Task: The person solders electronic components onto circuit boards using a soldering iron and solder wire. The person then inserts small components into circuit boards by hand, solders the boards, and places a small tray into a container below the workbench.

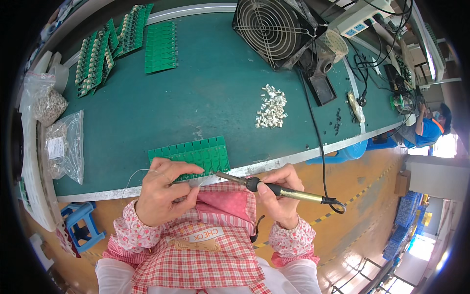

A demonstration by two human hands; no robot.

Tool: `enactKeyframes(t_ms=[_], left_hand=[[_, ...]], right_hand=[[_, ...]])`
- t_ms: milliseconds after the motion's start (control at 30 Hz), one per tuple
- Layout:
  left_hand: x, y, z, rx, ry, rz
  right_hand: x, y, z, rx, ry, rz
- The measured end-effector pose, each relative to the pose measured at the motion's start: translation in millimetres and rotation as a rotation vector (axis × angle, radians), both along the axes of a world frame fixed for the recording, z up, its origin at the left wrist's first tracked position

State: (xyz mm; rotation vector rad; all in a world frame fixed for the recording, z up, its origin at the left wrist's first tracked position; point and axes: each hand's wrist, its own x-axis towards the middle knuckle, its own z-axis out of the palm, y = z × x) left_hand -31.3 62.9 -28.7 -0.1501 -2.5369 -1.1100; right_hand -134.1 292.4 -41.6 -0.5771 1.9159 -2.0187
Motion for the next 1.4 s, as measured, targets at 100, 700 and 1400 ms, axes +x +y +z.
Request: enactKeyframes(t_ms=[100,700,1400], left_hand=[[2.0,-2.2,2.6,0.009,0.007,-0.006],[3.3,-8.1,-1.7,-0.021,0.016,0.009],[5.5,-6.6,-5.7,-0.040,0.050,0.032]], right_hand=[[0.4,4.2,-3.6,0.010,0.071,-0.064],[6.1,-12.0,-1.7,-0.078,-0.103,0.005],[9.7,-13.0,0.0,-0.014,-0.011,-0.026]])
